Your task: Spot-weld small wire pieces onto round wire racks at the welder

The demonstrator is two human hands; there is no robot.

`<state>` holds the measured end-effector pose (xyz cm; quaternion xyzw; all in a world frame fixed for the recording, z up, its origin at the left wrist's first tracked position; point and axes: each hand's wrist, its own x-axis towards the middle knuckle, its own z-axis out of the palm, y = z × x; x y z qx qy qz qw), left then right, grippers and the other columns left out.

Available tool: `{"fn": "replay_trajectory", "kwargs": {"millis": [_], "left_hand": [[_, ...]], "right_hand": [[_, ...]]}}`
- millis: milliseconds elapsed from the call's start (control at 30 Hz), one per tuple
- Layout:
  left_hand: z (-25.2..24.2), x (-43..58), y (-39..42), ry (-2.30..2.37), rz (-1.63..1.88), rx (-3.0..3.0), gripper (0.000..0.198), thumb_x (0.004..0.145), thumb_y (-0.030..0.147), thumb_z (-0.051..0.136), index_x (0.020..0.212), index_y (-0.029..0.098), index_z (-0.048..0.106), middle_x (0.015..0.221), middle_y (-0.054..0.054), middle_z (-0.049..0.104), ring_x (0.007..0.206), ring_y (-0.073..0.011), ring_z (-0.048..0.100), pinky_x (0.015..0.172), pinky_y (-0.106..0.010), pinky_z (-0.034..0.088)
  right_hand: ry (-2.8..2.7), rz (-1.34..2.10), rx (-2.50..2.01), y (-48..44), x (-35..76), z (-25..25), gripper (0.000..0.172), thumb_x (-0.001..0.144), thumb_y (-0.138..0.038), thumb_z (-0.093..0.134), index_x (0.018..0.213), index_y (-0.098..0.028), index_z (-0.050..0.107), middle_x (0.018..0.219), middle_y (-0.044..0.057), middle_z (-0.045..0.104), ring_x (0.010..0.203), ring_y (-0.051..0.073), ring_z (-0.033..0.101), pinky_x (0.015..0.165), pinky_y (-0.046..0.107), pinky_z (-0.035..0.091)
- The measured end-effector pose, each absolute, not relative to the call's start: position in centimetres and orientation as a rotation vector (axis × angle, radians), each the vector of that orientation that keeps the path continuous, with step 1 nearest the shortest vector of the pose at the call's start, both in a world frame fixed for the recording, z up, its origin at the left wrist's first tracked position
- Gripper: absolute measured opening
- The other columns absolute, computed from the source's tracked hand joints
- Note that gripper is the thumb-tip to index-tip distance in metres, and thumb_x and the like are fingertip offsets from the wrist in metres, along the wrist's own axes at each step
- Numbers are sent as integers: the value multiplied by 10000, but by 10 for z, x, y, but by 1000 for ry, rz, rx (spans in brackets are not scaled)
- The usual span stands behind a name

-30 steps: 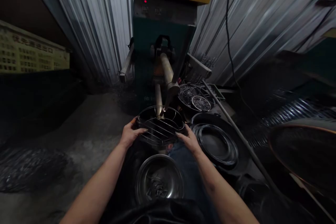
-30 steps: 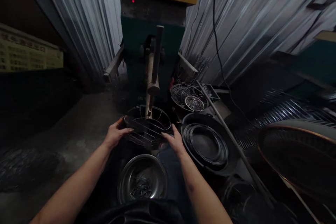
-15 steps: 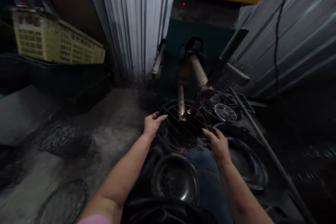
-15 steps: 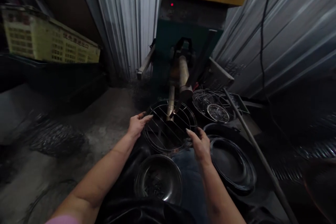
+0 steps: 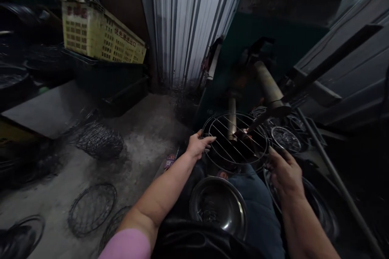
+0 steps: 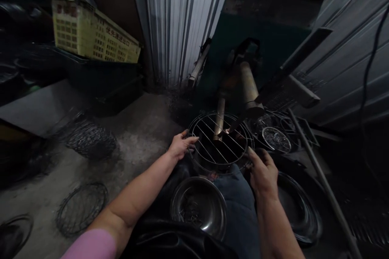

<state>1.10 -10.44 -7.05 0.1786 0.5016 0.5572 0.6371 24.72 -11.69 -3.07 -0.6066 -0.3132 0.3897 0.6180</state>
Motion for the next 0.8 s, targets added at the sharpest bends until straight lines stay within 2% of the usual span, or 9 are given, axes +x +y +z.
{"fn": "replay_trajectory", "kwargs": {"millis": [133,200,300,367,433,500,567,700,800], "left_hand": [[-63,5,-107,1061,1330,280,671,516,199,850,1114,102,561,617,-4,589,459,-120,530,435,-224,361],[-62,3,-107,1063,1361,256,539,515,208,840,973,129,567,582,13,559,461,-118,528,441,-221,369],[-64,3,-108,1061,1382,220,422,515,218,821,818,170,530,536,50,510,453,-100,510,469,-221,397],[-68,7,-106,1053,1380,209,397,513,214,802,787,183,517,543,64,508,461,-83,505,484,-207,398],[-70,13,-105,1038,1432,217,403,486,200,796,768,186,508,566,58,531,497,-95,533,489,-207,406],[-68,18,-106,1008,1483,252,432,462,188,804,787,190,518,610,46,568,543,-110,561,500,-215,421],[-64,22,-110,999,1519,284,458,445,175,812,804,196,529,637,46,583,563,-113,570,499,-212,418],[-60,21,-116,971,1552,293,459,439,167,822,803,198,544,650,48,581,585,-111,581,508,-208,422],[-64,19,-115,954,1545,222,438,443,184,828,769,190,535,637,43,575,601,-126,599,524,-225,448]], "right_hand": [[-741,854,-1413,-144,254,-52,502,546,-390,836,962,-185,645,849,-12,641,631,90,593,478,156,475],[-793,811,-1504,-162,258,-65,492,569,-403,824,976,-182,657,854,-3,658,662,109,620,514,176,496],[-957,785,-1666,-191,261,-76,507,587,-423,798,991,-141,677,746,17,674,612,146,629,535,237,511],[-1104,815,-1726,-205,259,-80,474,636,-443,752,983,-125,694,712,37,686,593,170,628,571,295,530],[-1311,847,-1723,-213,253,-85,381,678,-421,706,934,-139,721,850,80,729,701,205,666,684,345,552],[-1539,908,-1697,-217,245,-93,287,711,-349,668,912,-157,738,912,87,742,834,233,683,815,375,539],[-1763,988,-1678,-220,236,-100,238,734,-257,635,928,-172,745,953,83,744,916,237,679,880,373,518],[-2230,1025,-1666,-227,215,-110,299,747,-102,590,996,-171,741,974,84,723,926,207,664,865,305,504],[-2511,885,-1713,-231,202,-113,295,787,-103,559,1012,-178,734,958,83,689,911,193,644,831,268,487]]}}
